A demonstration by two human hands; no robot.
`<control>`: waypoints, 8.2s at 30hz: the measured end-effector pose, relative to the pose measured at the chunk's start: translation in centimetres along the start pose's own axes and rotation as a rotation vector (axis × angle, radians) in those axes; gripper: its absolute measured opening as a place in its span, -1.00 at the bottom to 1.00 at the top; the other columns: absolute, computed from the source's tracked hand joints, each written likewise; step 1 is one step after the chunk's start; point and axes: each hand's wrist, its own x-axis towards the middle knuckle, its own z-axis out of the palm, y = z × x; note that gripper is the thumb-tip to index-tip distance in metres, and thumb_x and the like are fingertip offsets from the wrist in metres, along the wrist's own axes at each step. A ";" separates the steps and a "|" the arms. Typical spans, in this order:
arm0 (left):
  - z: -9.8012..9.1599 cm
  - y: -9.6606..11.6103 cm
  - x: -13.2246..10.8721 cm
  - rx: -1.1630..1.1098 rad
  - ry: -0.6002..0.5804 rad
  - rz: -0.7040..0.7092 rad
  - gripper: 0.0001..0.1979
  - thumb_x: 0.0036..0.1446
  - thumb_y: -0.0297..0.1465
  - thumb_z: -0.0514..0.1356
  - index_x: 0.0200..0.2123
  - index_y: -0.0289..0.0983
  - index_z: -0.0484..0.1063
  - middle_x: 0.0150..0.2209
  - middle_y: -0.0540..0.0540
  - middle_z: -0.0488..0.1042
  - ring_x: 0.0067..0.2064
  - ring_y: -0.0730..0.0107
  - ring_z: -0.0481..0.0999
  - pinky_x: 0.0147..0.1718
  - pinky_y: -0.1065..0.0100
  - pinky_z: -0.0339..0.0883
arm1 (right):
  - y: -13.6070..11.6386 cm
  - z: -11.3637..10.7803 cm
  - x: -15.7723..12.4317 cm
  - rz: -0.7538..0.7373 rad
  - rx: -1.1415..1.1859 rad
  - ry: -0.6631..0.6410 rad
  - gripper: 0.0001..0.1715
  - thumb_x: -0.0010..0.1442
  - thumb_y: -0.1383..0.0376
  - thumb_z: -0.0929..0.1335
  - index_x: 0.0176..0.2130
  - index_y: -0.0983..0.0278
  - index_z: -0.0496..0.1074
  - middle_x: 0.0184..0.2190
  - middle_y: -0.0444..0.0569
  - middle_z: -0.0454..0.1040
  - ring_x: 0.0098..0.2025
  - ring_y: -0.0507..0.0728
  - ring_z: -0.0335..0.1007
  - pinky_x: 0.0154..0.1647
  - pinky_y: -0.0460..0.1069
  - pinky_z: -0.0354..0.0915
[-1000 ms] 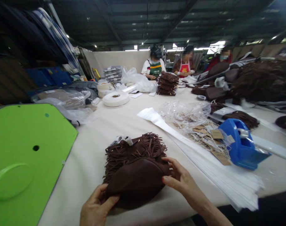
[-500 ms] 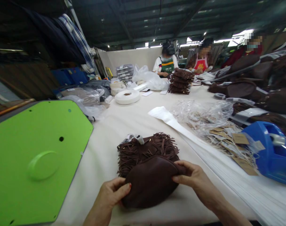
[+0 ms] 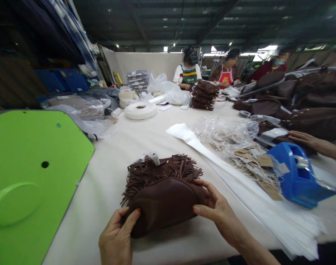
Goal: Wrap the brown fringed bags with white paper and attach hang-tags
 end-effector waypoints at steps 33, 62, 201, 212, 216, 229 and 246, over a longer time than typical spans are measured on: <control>0.3 1.7 1.9 0.002 -0.475 0.172 -0.71 -0.16 -0.25 0.25 -0.37 -0.23 0.26 -0.47 0.10 0.31 -0.39 0.41 0.28 -0.39 0.43 0.15 | 1.4 -2.3 3.1 -0.146 -0.494 -0.005 -0.71 -0.06 0.14 0.37 -0.32 0.25 0.37 -0.51 -0.18 0.33 -0.46 0.04 0.22 -0.47 -0.08 0.18; 1.8 -0.9 5.0 0.470 -0.142 0.971 -0.91 0.08 -0.34 0.08 -0.42 -0.21 0.32 -0.38 -0.03 0.35 -0.38 0.37 0.37 -0.42 0.41 0.24 | 4.4 -4.3 5.1 -0.399 -0.593 0.086 -0.94 -0.11 0.39 0.30 -0.50 0.25 0.36 -0.55 -0.17 0.35 -0.43 0.05 0.26 -0.41 -0.07 0.19; 1.9 0.0 6.1 -0.423 -0.349 0.091 -0.71 -0.45 -0.48 0.39 -0.63 -0.29 0.31 -0.58 0.07 0.39 -0.47 0.48 0.35 -0.48 0.50 0.26 | 2.3 -4.7 5.9 -0.123 -0.054 0.182 -0.64 -0.44 0.32 0.53 -0.59 0.29 0.33 -0.63 -0.20 0.40 -0.53 0.04 0.26 -0.48 -0.08 0.19; 2.1 -0.8 5.0 -0.127 -0.239 0.337 -0.66 -0.26 -0.30 0.33 -0.31 -0.25 0.47 -0.33 -0.05 0.50 -0.24 0.29 0.47 -0.20 0.37 0.33 | 3.1 -4.5 5.8 -0.274 -0.352 0.183 -0.71 -0.26 0.23 0.45 -0.49 0.26 0.33 -0.57 -0.18 0.38 -0.51 0.05 0.26 -0.50 -0.08 0.19; 2.5 -1.3 4.0 -0.469 -0.187 0.055 -0.51 -0.36 -0.40 0.36 -0.21 -0.26 0.45 -0.27 -0.05 0.55 -0.21 0.32 0.50 -0.19 0.41 0.35 | 3.1 -5.2 5.8 -0.204 -0.247 0.170 -0.54 -0.31 0.23 0.48 -0.31 0.26 0.40 -0.43 -0.07 0.52 -0.40 0.16 0.41 -0.39 0.00 0.33; 3.7 0.3 3.8 -0.369 -0.034 0.062 -0.58 -0.33 -0.32 0.27 -0.26 -0.23 0.53 -0.21 -0.02 0.55 -0.06 0.17 0.45 0.05 0.21 0.23 | 2.4 -5.0 5.5 -0.111 -0.092 0.183 -0.51 -0.40 0.24 0.55 -0.34 0.26 0.54 -0.40 -0.02 0.57 -0.30 0.26 0.47 -0.27 0.09 0.39; 2.8 0.0 6.0 -0.273 -0.186 0.099 -0.74 -0.43 -0.37 0.32 -0.58 -0.30 0.34 -0.63 0.13 0.29 -0.52 0.53 0.22 -0.53 0.53 0.07 | 2.8 -4.4 6.1 -0.178 -0.195 0.303 -0.65 -0.41 0.30 0.50 -0.63 0.28 0.26 -0.67 -0.23 0.29 -0.54 0.01 0.16 -0.52 -0.11 0.11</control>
